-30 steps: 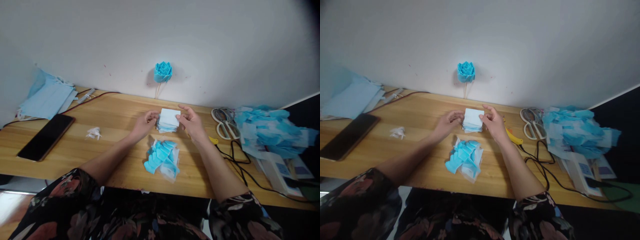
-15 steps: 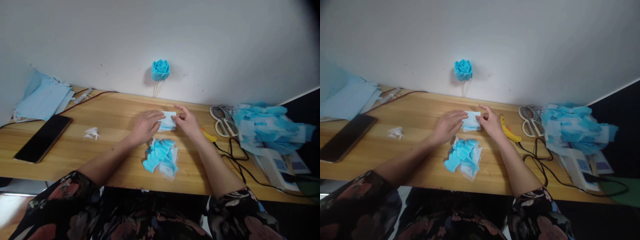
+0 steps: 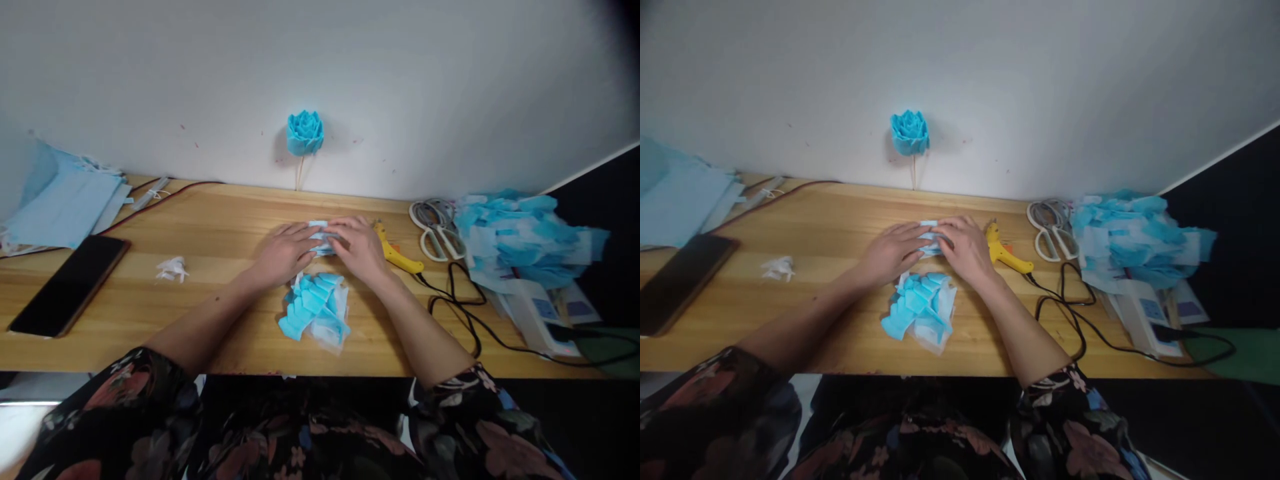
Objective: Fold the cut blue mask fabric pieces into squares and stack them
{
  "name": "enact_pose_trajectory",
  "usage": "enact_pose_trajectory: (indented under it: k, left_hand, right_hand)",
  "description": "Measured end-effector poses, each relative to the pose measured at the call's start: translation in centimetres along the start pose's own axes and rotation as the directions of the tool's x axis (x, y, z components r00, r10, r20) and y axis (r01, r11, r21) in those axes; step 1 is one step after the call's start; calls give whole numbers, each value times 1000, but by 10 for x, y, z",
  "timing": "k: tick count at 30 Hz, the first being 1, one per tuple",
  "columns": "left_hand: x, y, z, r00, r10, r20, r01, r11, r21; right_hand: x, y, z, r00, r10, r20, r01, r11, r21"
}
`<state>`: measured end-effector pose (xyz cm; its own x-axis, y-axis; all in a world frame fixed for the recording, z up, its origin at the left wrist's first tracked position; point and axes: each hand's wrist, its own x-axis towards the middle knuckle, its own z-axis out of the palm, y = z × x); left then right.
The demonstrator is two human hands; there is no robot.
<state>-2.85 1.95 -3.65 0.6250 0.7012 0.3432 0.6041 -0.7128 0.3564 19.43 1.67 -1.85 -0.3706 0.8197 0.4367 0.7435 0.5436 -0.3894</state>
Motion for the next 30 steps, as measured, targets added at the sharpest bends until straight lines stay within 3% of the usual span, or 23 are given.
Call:
enact_pose_trajectory:
  k: [3, 7, 9, 12, 15, 17, 20, 22, 24, 27, 29, 30]
  left_hand:
    - [-1, -5, 2, 1000, -21, 19, 21, 999, -34]
    - [-2, -12, 6, 999, -29, 24, 31, 994, -106]
    - [-2, -14, 7, 999, -30, 14, 32, 991, -133]
    - [-2, -15, 8, 1000, -25, 12, 27, 990, -142]
    - [-3, -15, 8, 1000, -20, 21, 22, 994, -110]
    - [-4, -16, 9, 1000, -14, 22, 16, 995, -97]
    - [-4, -17, 10, 1000, -10, 24, 12, 994, -107]
    - [-3, -18, 10, 999, -11, 31, 14, 994, -110]
    - [-3, -18, 10, 999, -13, 34, 16, 994, -106]
    - [-3, -19, 9, 999, -22, 32, 26, 993, -112]
    - [-3, -19, 10, 999, -25, 25, 28, 991, -130]
    - [-3, -20, 10, 1000, -23, 22, 25, 990, -137]
  right_hand:
    - [-3, 3, 10, 992, 48, 115, -45, 999, -28]
    - [-3, 1, 8, 986, 72, 149, -65, 997, -51]
    - [-2, -3, -8, 993, 52, 110, -46, 997, -56]
    - [-4, -4, -48, 997, 73, -16, -74, 993, -90]
    - [-18, 6, -86, 971, 195, 136, -163, 963, -216]
    - [-34, 18, -97, 932, 285, 224, -186, 906, -379]
    - [-61, 36, -89, 879, 379, 289, -190, 835, -516]
    - [-73, 46, -76, 878, 431, 205, -264, 797, -544]
    - [-79, 53, -67, 897, 428, 112, -333, 820, -466]
    - [-79, 54, -68, 896, 445, -3, -441, 888, -126]
    - [-75, 49, -77, 845, 533, -41, -511, 828, 229]
    - [-73, 44, -82, 805, 593, -25, -530, 738, 416]
